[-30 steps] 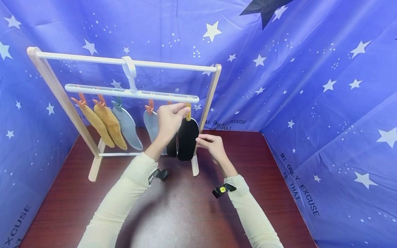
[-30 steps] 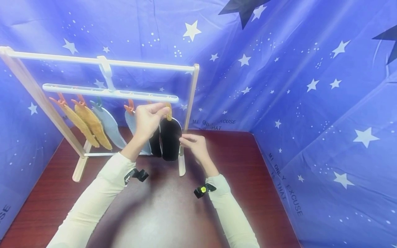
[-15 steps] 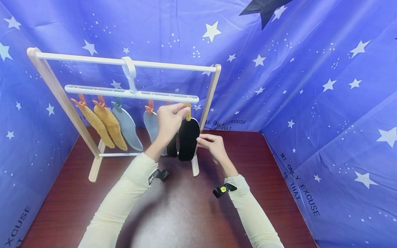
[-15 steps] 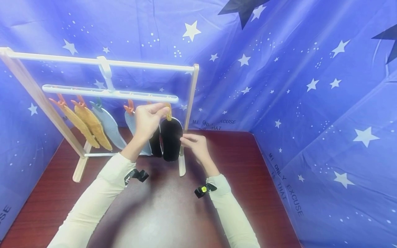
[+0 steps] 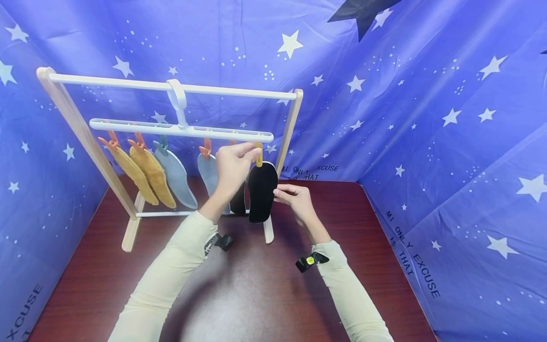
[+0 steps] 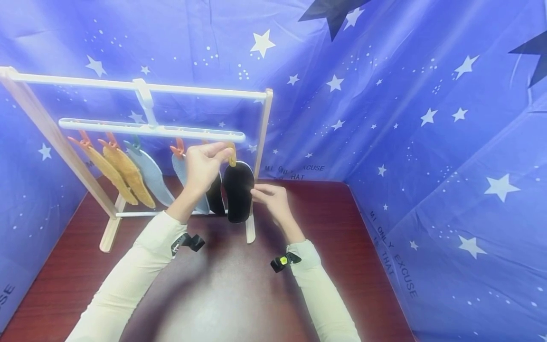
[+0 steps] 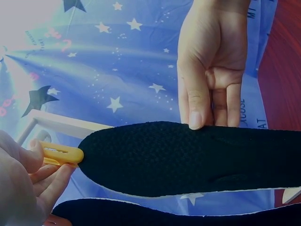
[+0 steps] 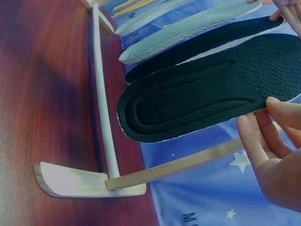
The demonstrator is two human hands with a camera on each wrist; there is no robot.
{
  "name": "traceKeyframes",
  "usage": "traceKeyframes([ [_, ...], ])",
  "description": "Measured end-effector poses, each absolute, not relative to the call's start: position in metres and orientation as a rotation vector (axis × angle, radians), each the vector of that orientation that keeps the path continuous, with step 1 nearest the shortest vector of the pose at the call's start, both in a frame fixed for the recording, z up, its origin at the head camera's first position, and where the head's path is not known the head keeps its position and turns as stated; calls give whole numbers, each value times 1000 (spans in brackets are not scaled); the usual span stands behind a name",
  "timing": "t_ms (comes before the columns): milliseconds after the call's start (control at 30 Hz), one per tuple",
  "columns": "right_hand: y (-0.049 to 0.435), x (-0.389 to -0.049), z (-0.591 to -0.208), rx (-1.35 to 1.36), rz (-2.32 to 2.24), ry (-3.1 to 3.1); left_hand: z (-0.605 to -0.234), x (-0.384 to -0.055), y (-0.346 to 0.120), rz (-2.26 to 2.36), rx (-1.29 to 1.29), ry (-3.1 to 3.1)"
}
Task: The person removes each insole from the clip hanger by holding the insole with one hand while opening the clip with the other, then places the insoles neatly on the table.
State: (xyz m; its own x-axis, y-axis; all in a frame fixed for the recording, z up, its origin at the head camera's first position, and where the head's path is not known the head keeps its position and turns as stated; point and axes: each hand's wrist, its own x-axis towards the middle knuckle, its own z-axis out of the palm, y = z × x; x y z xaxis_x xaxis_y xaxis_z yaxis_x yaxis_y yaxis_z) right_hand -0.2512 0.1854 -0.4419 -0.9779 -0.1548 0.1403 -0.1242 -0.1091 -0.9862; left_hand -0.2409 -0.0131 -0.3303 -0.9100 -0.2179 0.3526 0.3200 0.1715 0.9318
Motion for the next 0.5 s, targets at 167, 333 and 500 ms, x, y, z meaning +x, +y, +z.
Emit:
traceKeyframes([
  [167,190,-253,-439,-343,-2281,2106,-330,-241,-13,-1769,-102,-2049],
  [333,196,-257,-435,-351,-2290,2106,-330,-240,-13,-1751,-106,-2055],
  [500,203,-260,-431,-337,-2238,2162,-330,-240,-12,-1762,-93,-2065],
])
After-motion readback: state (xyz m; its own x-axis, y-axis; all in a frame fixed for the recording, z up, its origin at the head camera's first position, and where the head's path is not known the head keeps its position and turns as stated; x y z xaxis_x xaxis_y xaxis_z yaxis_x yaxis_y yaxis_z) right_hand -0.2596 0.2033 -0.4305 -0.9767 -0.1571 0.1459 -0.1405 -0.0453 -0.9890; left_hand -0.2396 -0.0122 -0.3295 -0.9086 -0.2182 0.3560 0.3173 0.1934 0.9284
